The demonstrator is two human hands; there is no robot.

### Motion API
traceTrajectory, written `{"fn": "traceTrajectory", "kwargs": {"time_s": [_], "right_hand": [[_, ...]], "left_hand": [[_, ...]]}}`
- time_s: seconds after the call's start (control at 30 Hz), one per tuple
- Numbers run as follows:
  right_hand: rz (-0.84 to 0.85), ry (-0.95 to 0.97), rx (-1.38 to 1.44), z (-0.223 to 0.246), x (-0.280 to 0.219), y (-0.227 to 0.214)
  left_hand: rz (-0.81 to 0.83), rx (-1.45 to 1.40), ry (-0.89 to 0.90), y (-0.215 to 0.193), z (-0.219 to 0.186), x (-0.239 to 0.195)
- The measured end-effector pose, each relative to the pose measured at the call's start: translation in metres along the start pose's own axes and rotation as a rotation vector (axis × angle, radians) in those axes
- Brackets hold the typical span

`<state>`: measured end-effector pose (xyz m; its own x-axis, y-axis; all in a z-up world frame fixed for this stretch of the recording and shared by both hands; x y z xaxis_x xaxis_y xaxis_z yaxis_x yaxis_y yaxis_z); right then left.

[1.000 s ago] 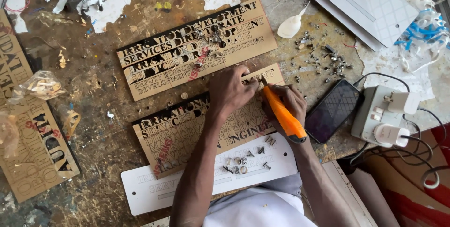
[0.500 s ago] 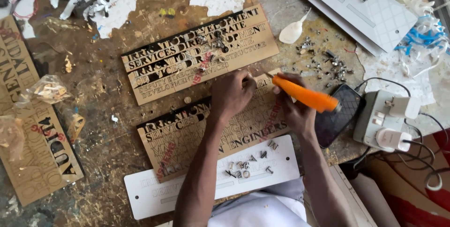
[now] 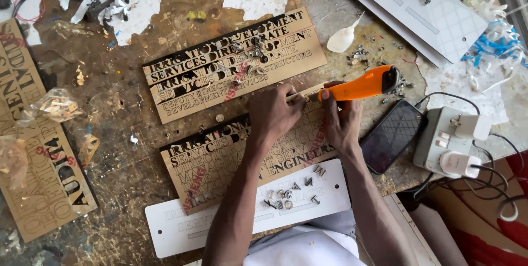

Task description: A person uses a utility knife to carefully cut out and remove letters from a cardboard template on a workbench.

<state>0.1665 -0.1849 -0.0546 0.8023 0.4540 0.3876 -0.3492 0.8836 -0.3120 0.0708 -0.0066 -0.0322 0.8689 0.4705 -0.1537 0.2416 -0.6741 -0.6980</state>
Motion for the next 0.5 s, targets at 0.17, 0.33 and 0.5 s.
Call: {"fn": "traceTrajectory", "kwargs": {"time_s": [0.17,0.33,0.5], "right_hand": [[0.007,-0.038,-0.050,0.014,0.003,-0.001],[0.012,-0.071,-0.101,0.030,0.004,0.006],[0.029,-0.026,-0.100,0.010,-0.001,0.003]], "left_hand": [[0.005,-0.046,0.004,-0.001,0.003,0.001],[0.017,-0.030,-0.018,-0.001,0.003,0.000],[0.034,-0.034,0.010,0.004,0.008,0.000]]}}
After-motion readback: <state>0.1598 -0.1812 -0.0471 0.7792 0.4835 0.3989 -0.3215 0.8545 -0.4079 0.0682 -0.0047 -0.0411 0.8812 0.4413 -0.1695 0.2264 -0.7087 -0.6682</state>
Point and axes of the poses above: each hand's wrist, its own x-axis towards the middle knuckle, its own y-axis out of the palm, z = x × y, the point moved 7 cm from there along x, towards the middle knuckle, and after that the axes turned 1 degree about z, right-handed, at the moved point
